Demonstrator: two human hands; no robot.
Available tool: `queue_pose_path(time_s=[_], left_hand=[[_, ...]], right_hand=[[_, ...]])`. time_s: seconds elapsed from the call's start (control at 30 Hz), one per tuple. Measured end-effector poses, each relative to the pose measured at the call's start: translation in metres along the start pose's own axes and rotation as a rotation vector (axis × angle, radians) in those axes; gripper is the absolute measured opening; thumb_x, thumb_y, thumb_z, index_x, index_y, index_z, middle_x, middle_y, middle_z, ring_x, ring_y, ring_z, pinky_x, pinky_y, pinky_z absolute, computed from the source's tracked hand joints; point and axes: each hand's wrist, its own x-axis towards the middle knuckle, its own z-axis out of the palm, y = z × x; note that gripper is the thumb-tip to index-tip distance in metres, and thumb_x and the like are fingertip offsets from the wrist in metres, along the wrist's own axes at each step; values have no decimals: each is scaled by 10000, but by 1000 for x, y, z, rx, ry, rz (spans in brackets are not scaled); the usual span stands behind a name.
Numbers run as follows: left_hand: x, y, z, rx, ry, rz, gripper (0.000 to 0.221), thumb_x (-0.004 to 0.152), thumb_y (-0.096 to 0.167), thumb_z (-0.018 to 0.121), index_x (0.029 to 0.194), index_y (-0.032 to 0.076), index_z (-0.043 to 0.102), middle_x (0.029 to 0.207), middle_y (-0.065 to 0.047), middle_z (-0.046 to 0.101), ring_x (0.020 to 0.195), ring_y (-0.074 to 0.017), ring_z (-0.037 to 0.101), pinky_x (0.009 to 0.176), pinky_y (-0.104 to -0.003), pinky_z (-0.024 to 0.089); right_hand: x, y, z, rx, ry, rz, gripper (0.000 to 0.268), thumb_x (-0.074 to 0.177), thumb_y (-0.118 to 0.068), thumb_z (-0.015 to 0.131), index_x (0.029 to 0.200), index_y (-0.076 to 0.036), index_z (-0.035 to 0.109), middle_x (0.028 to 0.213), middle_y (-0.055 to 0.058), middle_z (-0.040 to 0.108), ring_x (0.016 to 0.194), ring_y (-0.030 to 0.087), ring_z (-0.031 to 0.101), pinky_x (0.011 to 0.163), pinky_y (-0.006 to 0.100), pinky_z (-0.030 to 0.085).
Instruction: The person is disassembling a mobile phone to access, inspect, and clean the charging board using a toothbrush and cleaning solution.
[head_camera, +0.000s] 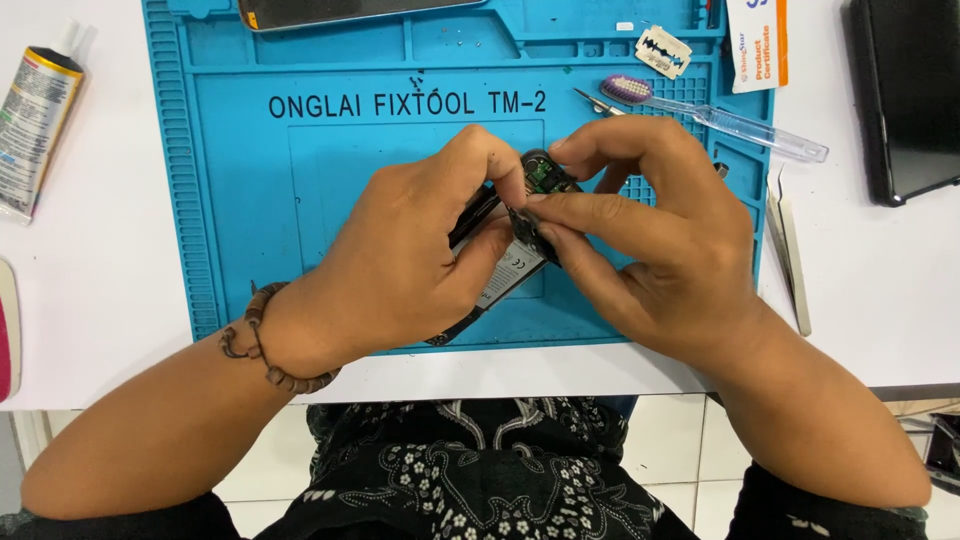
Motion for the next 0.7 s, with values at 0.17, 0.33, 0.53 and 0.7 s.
queue_pose_path(time_s=[0.17, 0.33, 0.53, 0.7], left_hand=[[0, 0, 0, -2, 6, 5, 195, 943, -33, 563, 1068, 85, 473, 721, 4, 516, 568, -159, 436, 571, -323, 368], [1, -1, -2, -3, -15, -6, 182, 956, -10, 581, 1067, 93, 481, 680, 11, 487, 544, -146, 414, 550, -320, 341], [1, -2, -6, -4, -68, -13, 185, 961, 15, 595, 1078, 113, 490, 688, 6, 467, 529, -150, 374, 560, -322, 320], [3, -4, -5, 32, -93, -2, 197, 915, 21, 572, 1062, 120, 485, 723, -5, 514, 545, -185, 412, 585, -351, 362]], right_hand=[[0, 1, 1, -30, 3, -36, 137, 1009, 107, 749, 1111, 16, 756, 1179, 279, 584, 1050, 372, 641, 821, 395, 555], [1, 2, -2, -24, -16, -35, 126, 1014, 81, 733, 1116, 11, 751, 1179, 262, 584, 1044, 361, 639, 847, 401, 555], [2, 3, -13, 158, -49, 200, 139, 1003, 56, 682, 1131, 58, 628, 1194, 229, 620, 969, 292, 658, 951, 390, 561], [0, 6, -15, 261, -153, 423, 289, 996, 4, 696, 1190, -9, 482, 1049, 121, 652, 869, 189, 707, 803, 285, 572]])
